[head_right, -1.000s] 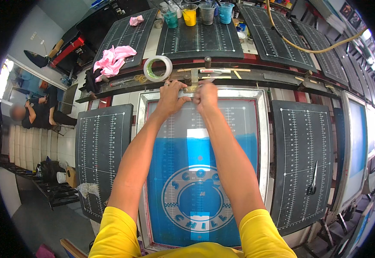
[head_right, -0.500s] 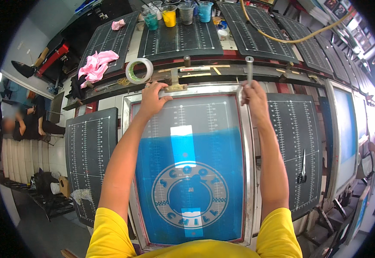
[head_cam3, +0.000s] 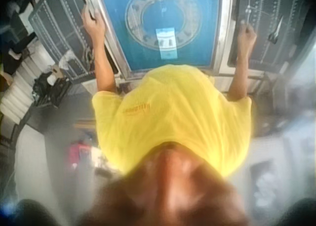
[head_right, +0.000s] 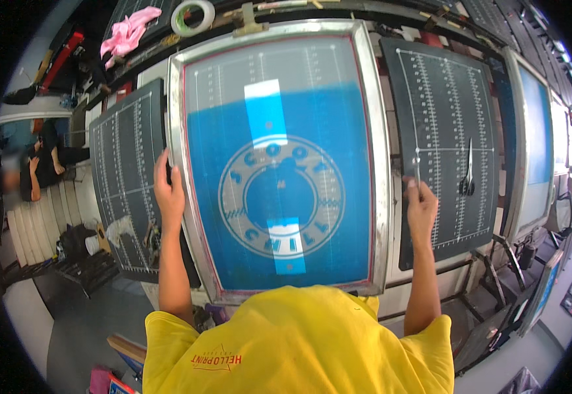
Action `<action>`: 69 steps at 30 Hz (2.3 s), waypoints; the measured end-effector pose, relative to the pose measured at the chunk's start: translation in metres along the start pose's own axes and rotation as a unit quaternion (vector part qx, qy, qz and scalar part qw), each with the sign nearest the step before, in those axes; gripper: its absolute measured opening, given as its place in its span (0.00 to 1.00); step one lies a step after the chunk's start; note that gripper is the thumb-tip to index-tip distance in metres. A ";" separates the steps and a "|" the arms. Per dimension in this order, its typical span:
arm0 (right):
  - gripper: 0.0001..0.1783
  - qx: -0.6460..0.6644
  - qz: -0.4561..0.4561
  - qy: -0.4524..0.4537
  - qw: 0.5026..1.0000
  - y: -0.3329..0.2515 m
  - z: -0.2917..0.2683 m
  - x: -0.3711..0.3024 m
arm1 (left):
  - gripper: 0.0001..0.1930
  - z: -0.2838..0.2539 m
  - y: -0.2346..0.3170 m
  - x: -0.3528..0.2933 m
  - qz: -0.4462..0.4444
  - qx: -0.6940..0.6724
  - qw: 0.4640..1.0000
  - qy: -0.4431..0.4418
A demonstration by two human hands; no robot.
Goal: The person prepares a screen printing frame by tightening adjustment components with a wrench and mounting it onto a printing station.
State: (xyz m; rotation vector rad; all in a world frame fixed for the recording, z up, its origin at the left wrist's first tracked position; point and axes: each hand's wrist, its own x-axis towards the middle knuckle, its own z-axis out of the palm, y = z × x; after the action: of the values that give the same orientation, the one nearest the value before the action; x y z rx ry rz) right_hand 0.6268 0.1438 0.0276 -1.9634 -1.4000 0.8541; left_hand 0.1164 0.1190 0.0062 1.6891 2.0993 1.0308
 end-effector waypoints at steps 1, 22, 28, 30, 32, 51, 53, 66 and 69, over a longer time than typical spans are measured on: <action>0.14 -0.005 0.014 0.008 1.000 0.003 0.005 -0.018 | 0.21 -0.007 -0.002 -0.029 -0.026 0.002 1.000 0.007; 0.10 0.006 -0.092 0.094 0.991 0.010 0.023 -0.030 | 0.19 -0.013 -0.007 -0.103 -0.205 0.005 0.978 0.028; 0.12 0.071 -0.078 0.089 0.990 -0.023 0.005 0.022 | 0.13 -0.013 0.024 -0.025 -0.060 0.011 0.994 0.087; 0.13 0.092 -0.092 0.069 0.989 -0.041 0.006 0.043 | 0.13 -0.003 0.035 0.005 -0.010 0.004 0.998 0.063; 0.13 0.120 -0.106 0.069 0.985 -0.057 0.009 0.058 | 0.13 0.009 0.055 0.033 0.047 0.014 0.998 0.027; 0.13 0.149 -0.091 -0.004 0.985 -0.039 0.050 0.067 | 0.35 0.107 0.109 0.038 0.214 0.186 0.924 -0.256; 0.12 0.144 -0.066 0.001 0.987 -0.038 0.050 0.066 | 0.36 0.105 0.105 0.036 0.208 0.189 0.924 -0.258; 0.14 0.063 -0.081 0.030 0.994 -0.046 0.068 0.066 | 0.34 0.102 0.094 0.020 0.231 0.162 0.934 -0.221; 0.13 0.061 -0.116 0.056 0.990 -0.042 0.074 0.068 | 0.34 0.103 0.098 0.021 0.227 0.166 0.933 -0.226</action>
State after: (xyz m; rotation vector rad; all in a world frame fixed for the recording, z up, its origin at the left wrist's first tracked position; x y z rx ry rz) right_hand 0.5619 0.2269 0.0018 -1.6909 -1.4400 0.6956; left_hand 0.2450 0.1829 0.0018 2.3773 1.6842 0.3200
